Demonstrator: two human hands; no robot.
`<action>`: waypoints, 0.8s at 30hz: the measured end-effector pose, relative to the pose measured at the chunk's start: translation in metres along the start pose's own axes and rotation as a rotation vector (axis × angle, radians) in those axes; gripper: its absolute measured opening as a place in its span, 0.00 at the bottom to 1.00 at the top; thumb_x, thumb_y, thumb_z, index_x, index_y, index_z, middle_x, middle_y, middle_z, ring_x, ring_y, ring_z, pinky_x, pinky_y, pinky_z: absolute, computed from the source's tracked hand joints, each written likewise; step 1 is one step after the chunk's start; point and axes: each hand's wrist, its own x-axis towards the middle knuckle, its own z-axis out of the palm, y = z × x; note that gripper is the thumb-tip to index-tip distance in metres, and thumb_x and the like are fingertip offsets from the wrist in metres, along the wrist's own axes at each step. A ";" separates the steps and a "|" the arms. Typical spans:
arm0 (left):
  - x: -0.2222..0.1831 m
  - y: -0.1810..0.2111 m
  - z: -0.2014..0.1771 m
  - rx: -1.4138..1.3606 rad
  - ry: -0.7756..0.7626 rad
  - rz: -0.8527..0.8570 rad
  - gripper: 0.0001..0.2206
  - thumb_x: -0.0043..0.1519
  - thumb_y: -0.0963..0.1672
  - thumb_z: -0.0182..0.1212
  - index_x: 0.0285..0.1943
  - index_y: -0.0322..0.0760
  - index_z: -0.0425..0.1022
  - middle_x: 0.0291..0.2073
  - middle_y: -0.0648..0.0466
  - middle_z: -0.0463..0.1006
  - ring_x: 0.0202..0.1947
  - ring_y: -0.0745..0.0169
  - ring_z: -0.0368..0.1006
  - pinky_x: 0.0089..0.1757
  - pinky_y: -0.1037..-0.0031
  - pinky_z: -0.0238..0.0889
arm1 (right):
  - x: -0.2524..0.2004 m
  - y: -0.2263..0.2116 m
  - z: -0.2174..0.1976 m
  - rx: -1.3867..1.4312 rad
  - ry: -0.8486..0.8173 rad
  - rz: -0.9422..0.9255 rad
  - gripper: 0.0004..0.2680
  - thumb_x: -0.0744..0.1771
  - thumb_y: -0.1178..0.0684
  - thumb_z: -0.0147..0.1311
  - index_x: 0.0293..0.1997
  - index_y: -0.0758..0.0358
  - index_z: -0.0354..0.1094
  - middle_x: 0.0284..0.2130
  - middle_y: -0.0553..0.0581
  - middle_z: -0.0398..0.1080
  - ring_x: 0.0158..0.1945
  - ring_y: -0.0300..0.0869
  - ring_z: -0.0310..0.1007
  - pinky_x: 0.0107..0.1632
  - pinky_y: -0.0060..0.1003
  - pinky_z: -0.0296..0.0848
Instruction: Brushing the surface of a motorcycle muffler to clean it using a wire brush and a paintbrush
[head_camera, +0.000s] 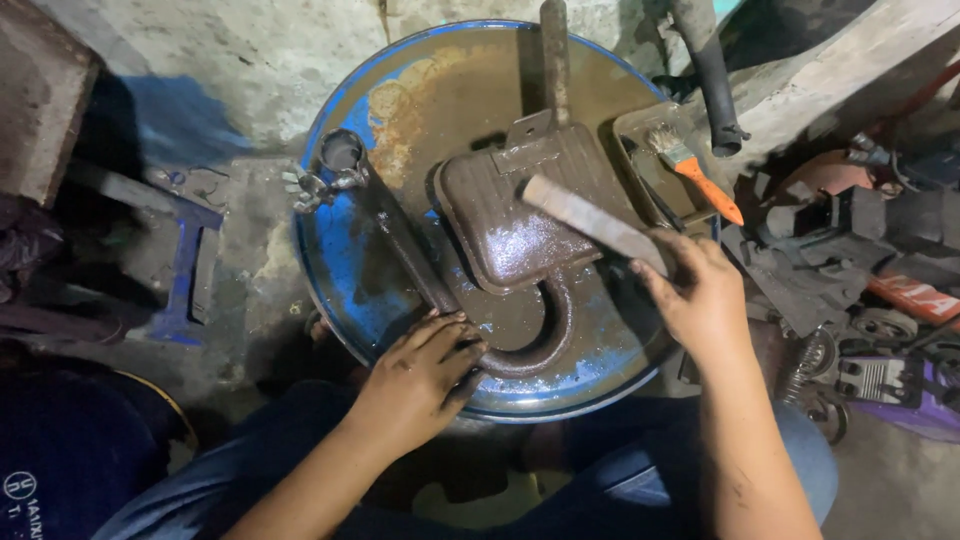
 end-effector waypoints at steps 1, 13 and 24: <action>0.000 0.000 0.000 0.000 0.003 -0.003 0.21 0.66 0.46 0.78 0.68 0.35 0.92 0.70 0.38 0.86 0.78 0.37 0.78 0.70 0.49 0.74 | -0.001 -0.001 0.003 0.000 -0.002 -0.004 0.19 0.70 0.57 0.79 0.71 0.63 0.84 0.42 0.61 0.76 0.36 0.48 0.73 0.42 0.43 0.74; 0.004 0.004 -0.003 -0.030 -0.030 -0.027 0.20 0.67 0.46 0.77 0.68 0.36 0.91 0.70 0.39 0.85 0.79 0.37 0.77 0.70 0.49 0.74 | -0.001 -0.009 0.000 0.037 -0.109 -0.056 0.20 0.68 0.54 0.81 0.69 0.63 0.87 0.45 0.62 0.81 0.38 0.49 0.78 0.43 0.43 0.78; 0.001 0.002 0.000 -0.023 -0.025 -0.023 0.20 0.67 0.46 0.77 0.67 0.35 0.91 0.71 0.37 0.86 0.79 0.36 0.78 0.68 0.49 0.76 | 0.006 -0.006 -0.043 -0.185 0.071 0.097 0.19 0.75 0.54 0.77 0.75 0.73 0.84 0.56 0.77 0.86 0.50 0.62 0.87 0.53 0.55 0.84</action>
